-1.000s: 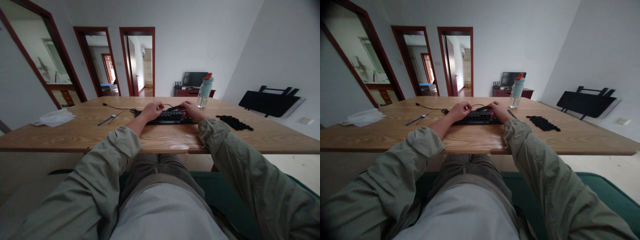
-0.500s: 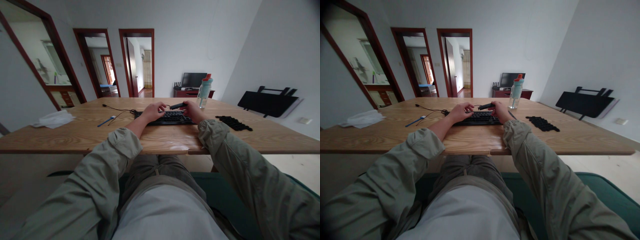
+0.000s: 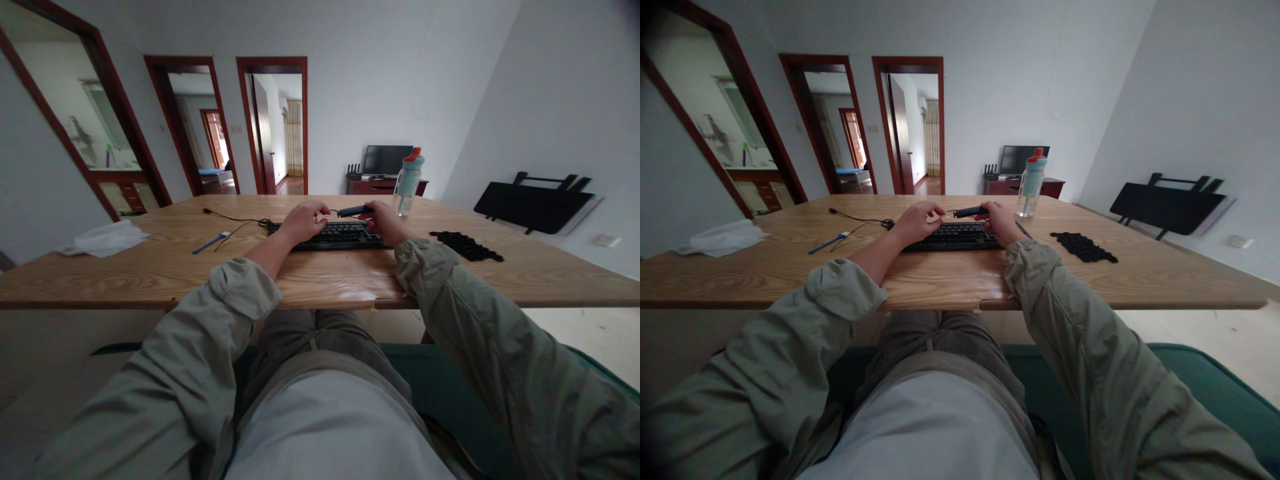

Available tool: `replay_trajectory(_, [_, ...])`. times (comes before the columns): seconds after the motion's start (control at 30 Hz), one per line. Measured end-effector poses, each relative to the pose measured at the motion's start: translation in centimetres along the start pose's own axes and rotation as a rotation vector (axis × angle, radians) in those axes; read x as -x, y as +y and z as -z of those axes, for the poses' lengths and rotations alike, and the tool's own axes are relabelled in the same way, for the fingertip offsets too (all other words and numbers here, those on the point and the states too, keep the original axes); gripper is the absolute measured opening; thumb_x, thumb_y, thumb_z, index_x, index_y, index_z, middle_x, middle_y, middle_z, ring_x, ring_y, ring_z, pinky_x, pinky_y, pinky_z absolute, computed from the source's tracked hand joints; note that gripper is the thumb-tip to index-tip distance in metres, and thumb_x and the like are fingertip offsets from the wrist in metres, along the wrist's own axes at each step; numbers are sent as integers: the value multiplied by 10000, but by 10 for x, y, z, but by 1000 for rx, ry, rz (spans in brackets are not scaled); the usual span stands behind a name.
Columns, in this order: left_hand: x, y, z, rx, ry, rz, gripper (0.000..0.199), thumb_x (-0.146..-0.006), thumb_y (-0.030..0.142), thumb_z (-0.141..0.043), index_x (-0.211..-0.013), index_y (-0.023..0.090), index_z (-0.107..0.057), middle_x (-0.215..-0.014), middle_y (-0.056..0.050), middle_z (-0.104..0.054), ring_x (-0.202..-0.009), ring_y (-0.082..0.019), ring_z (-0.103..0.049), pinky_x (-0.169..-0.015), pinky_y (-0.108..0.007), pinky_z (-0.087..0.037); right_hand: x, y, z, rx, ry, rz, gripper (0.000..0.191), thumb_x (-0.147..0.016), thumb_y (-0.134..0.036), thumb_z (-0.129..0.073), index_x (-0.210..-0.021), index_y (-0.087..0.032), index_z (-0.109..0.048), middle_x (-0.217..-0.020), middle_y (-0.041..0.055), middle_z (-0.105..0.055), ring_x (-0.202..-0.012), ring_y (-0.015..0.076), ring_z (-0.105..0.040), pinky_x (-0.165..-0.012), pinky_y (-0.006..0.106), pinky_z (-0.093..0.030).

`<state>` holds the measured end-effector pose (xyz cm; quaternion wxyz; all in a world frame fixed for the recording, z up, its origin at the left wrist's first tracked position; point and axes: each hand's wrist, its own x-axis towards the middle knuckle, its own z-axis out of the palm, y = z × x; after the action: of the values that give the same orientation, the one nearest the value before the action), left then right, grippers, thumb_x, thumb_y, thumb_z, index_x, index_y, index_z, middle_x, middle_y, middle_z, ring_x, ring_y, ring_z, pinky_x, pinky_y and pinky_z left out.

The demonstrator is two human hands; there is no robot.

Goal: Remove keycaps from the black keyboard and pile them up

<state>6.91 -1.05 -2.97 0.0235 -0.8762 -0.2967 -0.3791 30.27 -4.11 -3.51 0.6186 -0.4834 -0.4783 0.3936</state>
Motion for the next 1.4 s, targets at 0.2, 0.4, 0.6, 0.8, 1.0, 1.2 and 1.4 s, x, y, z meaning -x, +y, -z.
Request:
replay_trajectory(0.2, [2,-4,-1,-15,-9,11,217,-791,219,-630,-996,177,-688,-1050,-76,-660,-964,-203,-607,-926,-341,-481,-1,-1,0,-20,6,-13,90,-852,-266,-491,-907,-195,-491,-672,24,-648,-384,72,-369,-383,198,-344])
replay_trajectory(0.4, [1,-15,-5,17,-28,36,168,-812,267,-626,-914,175,-723,-1024,-77,-646,-990,-204,-604,-958,-347,-477,0,-1,0,10,13,-1,92,-866,-278,-492,-913,-200,-480,-684,21,-650,-380,71,-369,-374,197,-341])
replay_trajectory(0.6, [1,-15,-5,66,-68,9,126,-799,260,-650,-847,195,-746,-1064,-65,-627,-1000,-191,-609,-994,-343,-465,-2,0,0,27,31,-4,76,-872,-271,-494,-907,-206,-480,-702,19,-662,-380,71,-368,-381,201,-359])
replay_trajectory(0.8, [2,-14,-5,88,-83,29,179,-791,328,-679,-879,193,-757,-1075,-75,-613,-1001,-194,-611,-993,-343,-462,1,-2,-1,28,26,-10,70,-872,-263,-499,-896,-199,-484,-684,29,-658,-378,70,-373,-377,195,-348])
replay_trajectory(1.0, [1,-18,-7,73,-76,21,261,-784,333,-669,-983,176,-734,-1065,-85,-630,-982,-200,-611,-941,-341,-493,2,-1,-2,68,2,-2,72,-870,-262,-491,-871,-190,-499,-634,15,-628,-377,71,-368,-385,197,-354])
replay_trajectory(1.2, [1,-18,-8,37,-80,51,266,-782,297,-653,-1009,185,-733,-1127,-87,-630,-1025,-201,-614,-1003,-342,-467,2,0,-2,73,2,8,65,-857,-256,-493,-853,-192,-502,-619,11,-622,-378,72,-372,-384,197,-356])
replay_trajectory(1.4, [1,-18,-7,22,-102,71,326,-786,293,-643,-1073,158,-721,-1143,-107,-651,-1005,-213,-626,-965,-341,-488,1,2,-1,98,-4,15,69,-846,-242,-498,-803,-188,-502,-551,4,-582,-381,83,-378,-373,199,-341])
